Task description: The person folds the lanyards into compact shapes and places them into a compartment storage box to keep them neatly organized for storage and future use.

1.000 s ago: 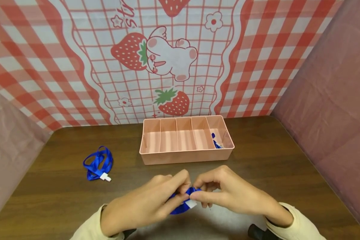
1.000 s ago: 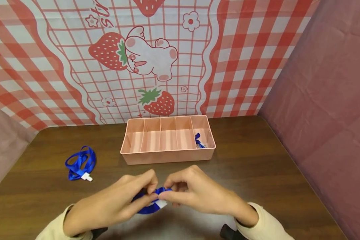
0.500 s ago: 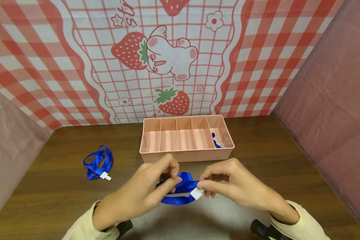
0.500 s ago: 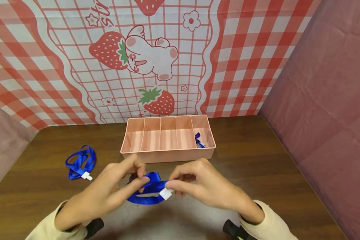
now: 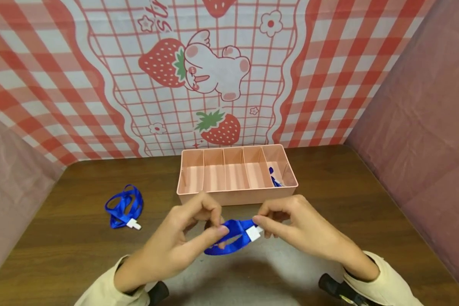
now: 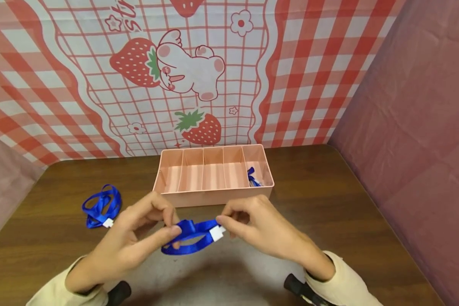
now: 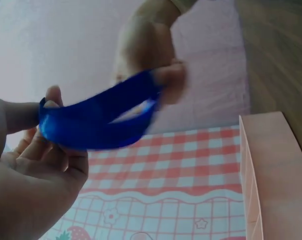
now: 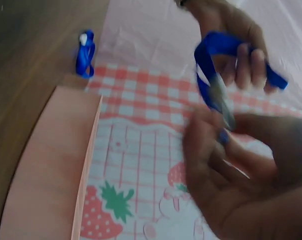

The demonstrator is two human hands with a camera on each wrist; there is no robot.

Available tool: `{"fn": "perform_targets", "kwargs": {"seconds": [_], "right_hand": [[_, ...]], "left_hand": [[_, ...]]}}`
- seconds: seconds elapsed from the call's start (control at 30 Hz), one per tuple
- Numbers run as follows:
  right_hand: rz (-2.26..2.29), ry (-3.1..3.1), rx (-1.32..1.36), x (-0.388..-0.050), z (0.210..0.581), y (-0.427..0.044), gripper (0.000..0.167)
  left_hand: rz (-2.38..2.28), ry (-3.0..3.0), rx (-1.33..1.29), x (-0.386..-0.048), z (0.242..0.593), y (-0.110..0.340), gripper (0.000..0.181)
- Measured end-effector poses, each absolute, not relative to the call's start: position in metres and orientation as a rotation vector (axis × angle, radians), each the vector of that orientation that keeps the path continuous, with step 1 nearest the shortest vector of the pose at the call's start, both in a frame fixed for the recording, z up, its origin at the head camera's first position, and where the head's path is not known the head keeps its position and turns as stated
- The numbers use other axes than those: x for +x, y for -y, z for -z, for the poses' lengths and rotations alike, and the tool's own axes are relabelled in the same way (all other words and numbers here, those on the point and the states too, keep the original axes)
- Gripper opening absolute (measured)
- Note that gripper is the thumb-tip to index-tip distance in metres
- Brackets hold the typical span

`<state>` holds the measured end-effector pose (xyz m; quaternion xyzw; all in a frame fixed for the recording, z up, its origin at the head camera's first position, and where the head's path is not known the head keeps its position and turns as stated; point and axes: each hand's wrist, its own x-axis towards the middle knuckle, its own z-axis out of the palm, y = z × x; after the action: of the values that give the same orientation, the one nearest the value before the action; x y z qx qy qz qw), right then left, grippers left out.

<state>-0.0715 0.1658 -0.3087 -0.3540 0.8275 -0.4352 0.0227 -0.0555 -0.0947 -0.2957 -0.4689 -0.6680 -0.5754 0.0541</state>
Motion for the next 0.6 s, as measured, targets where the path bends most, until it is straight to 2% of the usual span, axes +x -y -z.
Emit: {"fn": "perform_targets", "kwargs": {"seconds": [0.13, 0.2, 0.33, 0.47, 0.6], "right_hand": [[1.109, -2.554, -1.147, -0.075, 0.313, -0.165, 0.011], [1.112, -2.537, -1.226, -0.074, 0.317, -0.16, 0.011], [1.274, -2.408, -1.381, -0.064, 0.325, -0.148, 0.034], [1.382, -2.322, -1.433, -0.052, 0.331, -0.137, 0.056], [1.517, -2.335, -1.467, -0.046, 0.333, -0.125, 0.051]], "left_hand": [[1.783, 1.966, -1.387, -0.055, 0.294, 0.096, 0.035], [1.822, 1.939, -1.356, -0.055, 0.296, 0.093, 0.034], [1.913, 1.864, -1.311, -0.054, 0.299, 0.086, 0.025], [1.895, 1.845, -1.269, -0.053, 0.302, 0.083, 0.024], [1.881, 1.826, -1.218, -0.051, 0.303, 0.081, 0.022]]}}
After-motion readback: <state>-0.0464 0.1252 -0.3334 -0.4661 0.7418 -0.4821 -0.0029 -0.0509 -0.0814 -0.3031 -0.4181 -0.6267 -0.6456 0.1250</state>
